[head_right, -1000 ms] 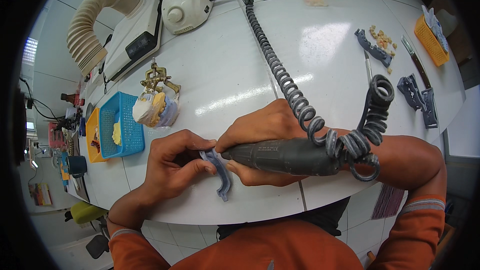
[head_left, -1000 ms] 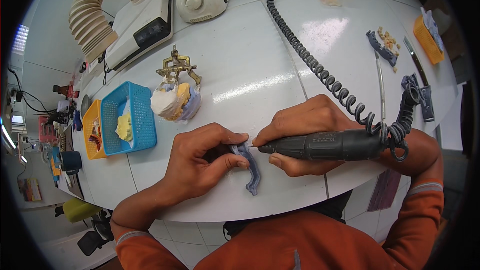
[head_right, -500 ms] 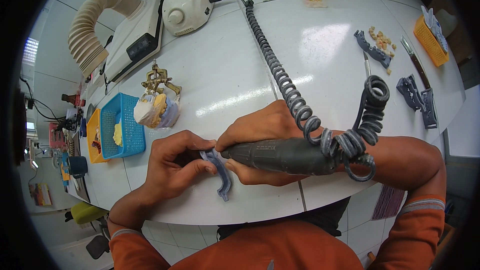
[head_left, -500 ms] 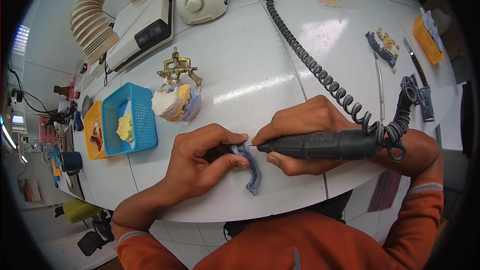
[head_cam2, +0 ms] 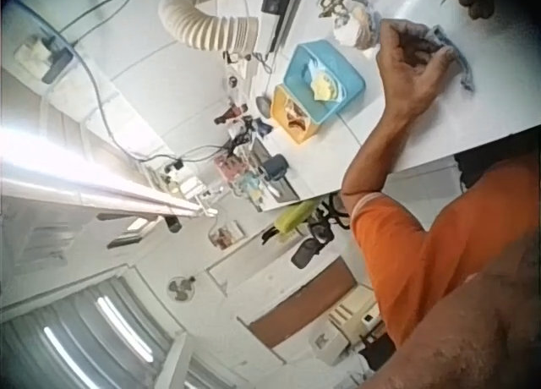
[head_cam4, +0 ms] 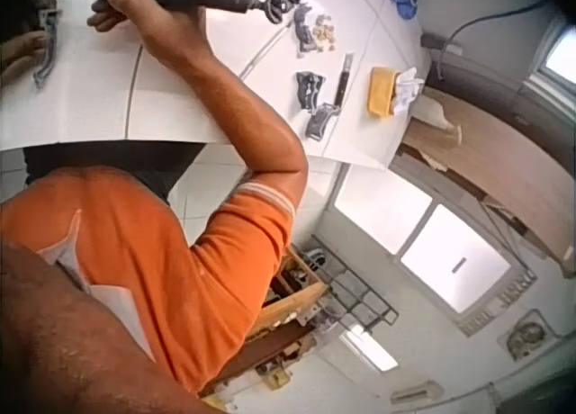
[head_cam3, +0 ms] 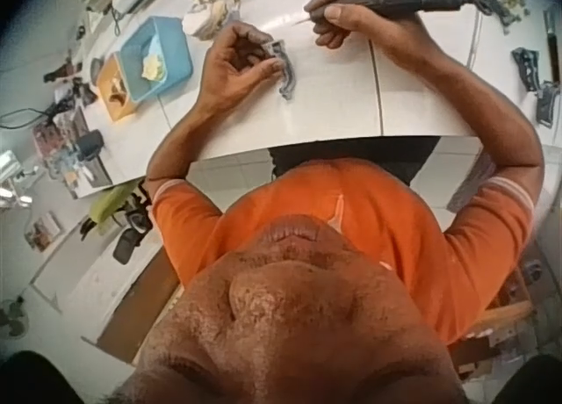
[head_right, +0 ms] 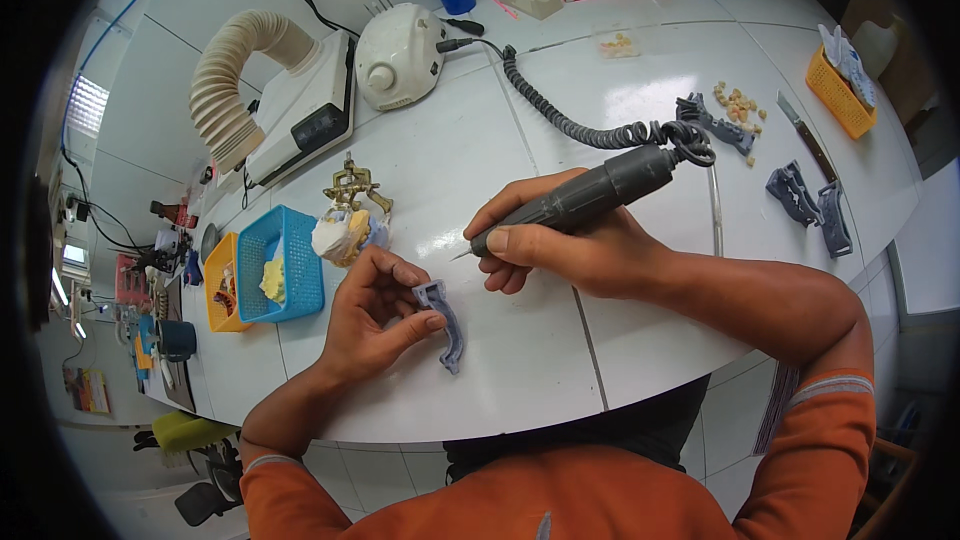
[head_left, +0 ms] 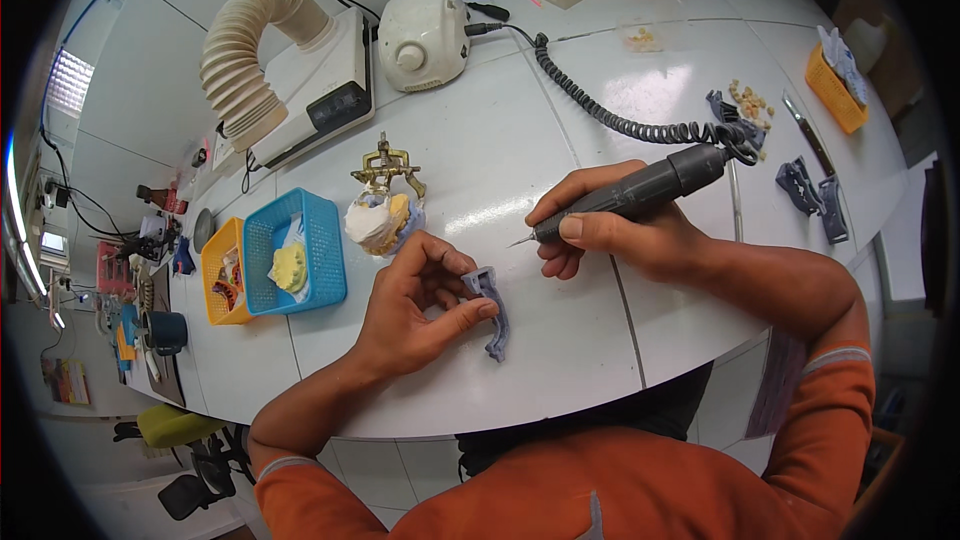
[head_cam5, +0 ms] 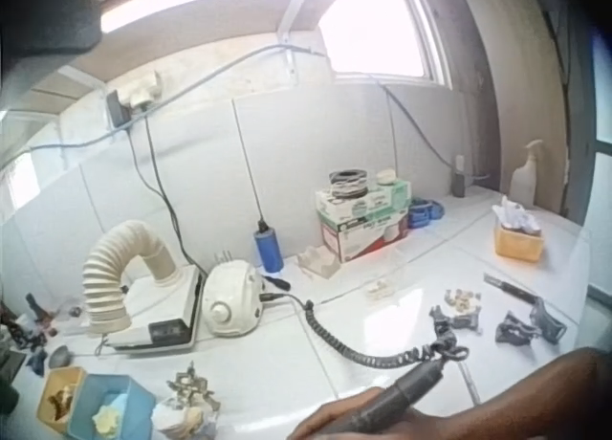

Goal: Trimming a blue partial denture framework using a rotary tool on a laboratory bench.

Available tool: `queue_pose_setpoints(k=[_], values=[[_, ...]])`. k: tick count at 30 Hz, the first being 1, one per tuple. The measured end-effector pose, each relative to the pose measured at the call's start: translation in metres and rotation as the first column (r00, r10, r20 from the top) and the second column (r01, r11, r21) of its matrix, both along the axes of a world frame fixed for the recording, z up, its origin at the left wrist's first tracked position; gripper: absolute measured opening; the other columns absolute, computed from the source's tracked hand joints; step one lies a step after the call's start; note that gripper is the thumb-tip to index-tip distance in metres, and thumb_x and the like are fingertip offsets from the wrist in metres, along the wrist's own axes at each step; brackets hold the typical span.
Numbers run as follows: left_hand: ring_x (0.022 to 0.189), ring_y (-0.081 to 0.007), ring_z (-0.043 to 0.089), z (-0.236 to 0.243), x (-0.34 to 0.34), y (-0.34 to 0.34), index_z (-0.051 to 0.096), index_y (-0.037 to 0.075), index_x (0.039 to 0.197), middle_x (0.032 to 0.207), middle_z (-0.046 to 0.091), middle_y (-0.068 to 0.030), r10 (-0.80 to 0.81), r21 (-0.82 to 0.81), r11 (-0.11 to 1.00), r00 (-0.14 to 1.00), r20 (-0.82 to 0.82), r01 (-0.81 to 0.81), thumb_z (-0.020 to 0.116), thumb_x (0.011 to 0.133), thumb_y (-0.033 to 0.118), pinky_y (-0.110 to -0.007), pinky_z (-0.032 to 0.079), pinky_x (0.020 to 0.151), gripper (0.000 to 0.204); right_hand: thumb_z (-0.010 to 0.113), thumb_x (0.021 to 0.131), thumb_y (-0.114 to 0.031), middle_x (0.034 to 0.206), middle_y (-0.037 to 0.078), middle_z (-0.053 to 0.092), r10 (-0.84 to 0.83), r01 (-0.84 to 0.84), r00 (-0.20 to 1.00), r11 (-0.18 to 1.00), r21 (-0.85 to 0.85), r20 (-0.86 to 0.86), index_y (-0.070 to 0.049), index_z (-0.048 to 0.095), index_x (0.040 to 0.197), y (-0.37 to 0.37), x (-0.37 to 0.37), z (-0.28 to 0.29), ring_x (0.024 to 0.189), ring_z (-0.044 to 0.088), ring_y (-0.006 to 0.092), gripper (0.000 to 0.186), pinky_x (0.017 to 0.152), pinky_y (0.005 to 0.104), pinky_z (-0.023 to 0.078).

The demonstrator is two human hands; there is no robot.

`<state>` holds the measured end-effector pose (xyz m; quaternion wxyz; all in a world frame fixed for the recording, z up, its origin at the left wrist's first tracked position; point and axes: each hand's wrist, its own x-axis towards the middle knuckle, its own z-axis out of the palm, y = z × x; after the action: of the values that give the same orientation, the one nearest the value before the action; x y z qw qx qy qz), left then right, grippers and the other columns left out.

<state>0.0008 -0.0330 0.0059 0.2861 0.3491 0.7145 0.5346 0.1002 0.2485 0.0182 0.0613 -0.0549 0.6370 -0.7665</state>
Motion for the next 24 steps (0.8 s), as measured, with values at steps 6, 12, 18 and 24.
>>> queue_pose_setpoints(k=[6,12,18,24], values=[[0.096,-0.0111,0.065,-0.012,-0.005,-0.002,0.053,0.002,0.124,0.121,0.057,-0.0089,0.047,0.173,0.984,0.999,0.016,-0.049,0.079,0.092,-0.003,-0.028,0.060,0.084,0.042,0.064,0.101,-0.020,0.098,0.022,0.073,-0.062,0.076,0.993,0.985,-0.152,0.097,0.010,0.065,0.125,0.002,-0.005,-0.004,0.089,0.076,0.0281,0.038,0.083,0.0388,0.064],[0.091,-0.0144,0.069,0.007,-0.002,0.002,0.062,0.001,0.129,0.114,0.066,-0.0107,0.109,0.132,0.991,0.757,-0.644,-0.029,0.080,0.089,-0.005,-0.029,0.057,0.077,0.044,0.064,0.102,-0.020,0.099,0.021,0.073,-0.065,0.080,0.994,0.982,-0.169,0.093,0.009,0.065,0.125,0.004,-0.006,-0.005,0.088,0.076,0.0279,0.037,0.083,0.0377,0.064],[0.087,-0.0286,0.076,0.016,0.012,0.006,0.074,0.002,0.110,0.103,0.076,-0.0140,-0.070,-0.151,0.977,0.445,-0.893,-0.149,0.084,0.082,0.002,-0.037,0.061,0.075,0.030,0.062,0.102,-0.018,0.096,0.020,0.073,-0.076,0.094,0.992,0.977,-0.193,0.100,0.008,0.065,0.125,0.002,-0.008,-0.004,0.086,0.076,0.0267,0.035,0.080,0.0376,0.063],[0.083,-0.0279,0.075,0.019,0.017,0.008,0.075,0.003,0.109,0.097,0.077,-0.0141,-0.083,-0.153,0.981,0.449,-0.890,-0.121,0.084,0.082,0.002,-0.036,0.060,0.072,0.028,0.062,0.101,-0.017,0.097,0.020,0.073,-0.069,0.091,0.990,0.977,-0.190,0.121,0.008,0.065,0.125,0.004,-0.007,-0.004,0.086,0.076,0.0268,0.035,0.080,0.0378,0.063]])
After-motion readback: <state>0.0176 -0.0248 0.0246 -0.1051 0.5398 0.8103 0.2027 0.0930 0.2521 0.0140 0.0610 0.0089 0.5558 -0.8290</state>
